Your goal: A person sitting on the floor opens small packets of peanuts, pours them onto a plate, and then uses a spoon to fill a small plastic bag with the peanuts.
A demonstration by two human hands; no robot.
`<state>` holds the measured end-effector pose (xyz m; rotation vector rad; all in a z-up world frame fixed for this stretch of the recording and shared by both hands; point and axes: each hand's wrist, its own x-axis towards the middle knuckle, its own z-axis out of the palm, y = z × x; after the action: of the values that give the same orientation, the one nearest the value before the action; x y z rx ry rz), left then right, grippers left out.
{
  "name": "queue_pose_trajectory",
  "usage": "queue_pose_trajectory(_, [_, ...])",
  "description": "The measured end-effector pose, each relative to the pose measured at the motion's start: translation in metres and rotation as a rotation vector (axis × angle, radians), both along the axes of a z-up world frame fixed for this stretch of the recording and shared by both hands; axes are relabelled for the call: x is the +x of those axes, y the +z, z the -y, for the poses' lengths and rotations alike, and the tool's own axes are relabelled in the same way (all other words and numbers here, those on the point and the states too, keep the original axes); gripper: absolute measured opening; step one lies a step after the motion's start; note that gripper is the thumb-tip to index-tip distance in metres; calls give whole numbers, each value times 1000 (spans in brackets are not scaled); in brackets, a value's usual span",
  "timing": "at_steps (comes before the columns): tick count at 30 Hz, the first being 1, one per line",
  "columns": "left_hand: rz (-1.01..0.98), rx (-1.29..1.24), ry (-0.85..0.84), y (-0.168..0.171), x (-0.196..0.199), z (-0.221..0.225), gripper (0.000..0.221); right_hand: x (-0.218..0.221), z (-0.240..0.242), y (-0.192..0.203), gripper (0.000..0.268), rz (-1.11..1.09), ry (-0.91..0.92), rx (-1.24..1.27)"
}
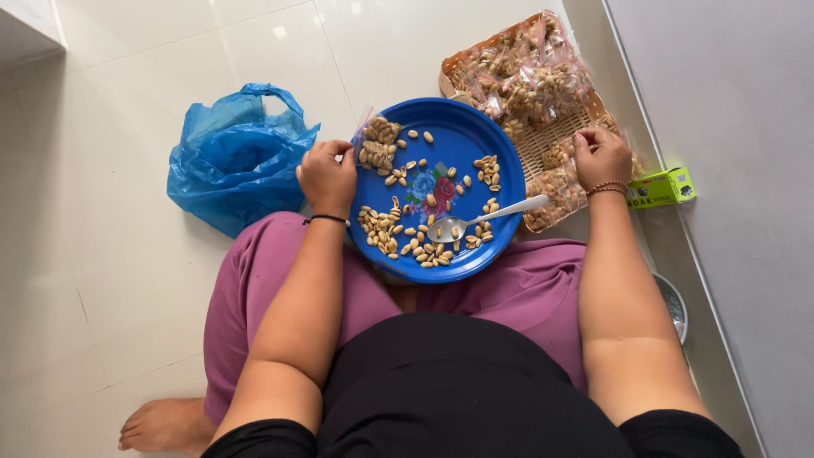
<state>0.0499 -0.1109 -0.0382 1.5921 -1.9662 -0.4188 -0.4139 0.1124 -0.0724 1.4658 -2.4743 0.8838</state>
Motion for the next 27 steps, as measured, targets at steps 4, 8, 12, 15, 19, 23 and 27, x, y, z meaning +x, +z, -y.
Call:
queue_pose_trajectory(4, [22,-48,-34,4,3,-7,5,6,-2,5,8,22,-18,-7])
queue_pose_trajectory(8, [-163,25,-112,27,3,-23,4,19,0,23,5,108,39,-109])
queue_pose_trajectory(12, [-601,281,-146,30,4,-35,18,46,12,46,6,180,96,-197])
queue_pose_trajectory(15, [-865,555,-188,51,1,-53,20,98,26,81,9,299,159,-232])
queue_pose_trajectory(19, [-1091,752,-216,43,-12,-73,24,200,40,139,7,558,322,-101])
queue_pose_trajectory(23, [-1084,887,-185,30,-29,-91,17,271,50,153,19,675,458,273])
queue_pose_trajectory(27, [-1040,1090,-186,12,-34,-99,19,272,52,112,22,724,513,310])
